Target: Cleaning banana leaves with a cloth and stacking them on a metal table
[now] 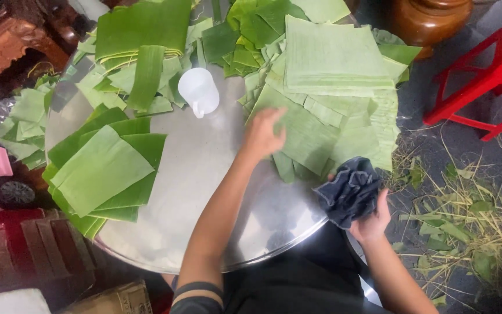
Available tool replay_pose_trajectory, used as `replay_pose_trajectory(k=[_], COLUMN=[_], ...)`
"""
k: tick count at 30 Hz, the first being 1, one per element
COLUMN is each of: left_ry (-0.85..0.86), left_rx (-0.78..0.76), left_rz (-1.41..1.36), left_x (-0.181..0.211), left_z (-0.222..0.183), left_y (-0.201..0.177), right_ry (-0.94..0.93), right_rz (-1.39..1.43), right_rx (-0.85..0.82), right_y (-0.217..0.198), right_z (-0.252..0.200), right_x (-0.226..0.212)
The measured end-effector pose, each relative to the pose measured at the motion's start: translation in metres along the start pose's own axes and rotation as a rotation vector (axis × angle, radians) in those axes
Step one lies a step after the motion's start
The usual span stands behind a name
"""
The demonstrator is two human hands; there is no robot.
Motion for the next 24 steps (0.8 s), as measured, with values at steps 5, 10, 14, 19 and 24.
replay_pose_trajectory(k=[5, 10, 14, 19, 24], left_ry=[0.02, 0.056, 0.191, 0.349, 0.389], left_rx=[0.209, -0.304, -0.219, 0.069, 0.186], left_rz=[0.15, 0.345, 0.638, 0.914, 0.987], left_x=[-0.032, -0.019, -0.052, -0.07, -0.01], left_z=[0.092, 0.152, 0.169, 0.168, 0.083], left_y=[0.028, 0.036, 0.092, 0.105, 0.06], right_ry=[-0.055, -0.068, -0.129, -0.145, -0.17], right_rz=[-0.004, 0.104, 0.153, 0.111, 0.053], right_rx=[0.023, -0.355, -0.395, -0.353, -0.38], right_y=[-0.072, -0.098, -0.1, -0.084, -0.066], right_z=[0.002, -0.007, -0.001, 0.01, 0.007], right_x=[0.006, -0.019, -0.032, -0.038, -0.036])
Point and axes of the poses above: each hand's wrist, its own z-axis towards the middle knuckle, its own y-axis out of the palm, x = y × z, the point moved 2 cm from there along z, towards the middle knuckle, and after that the axes turned 13 degrees about y, right-handed, at the moved point
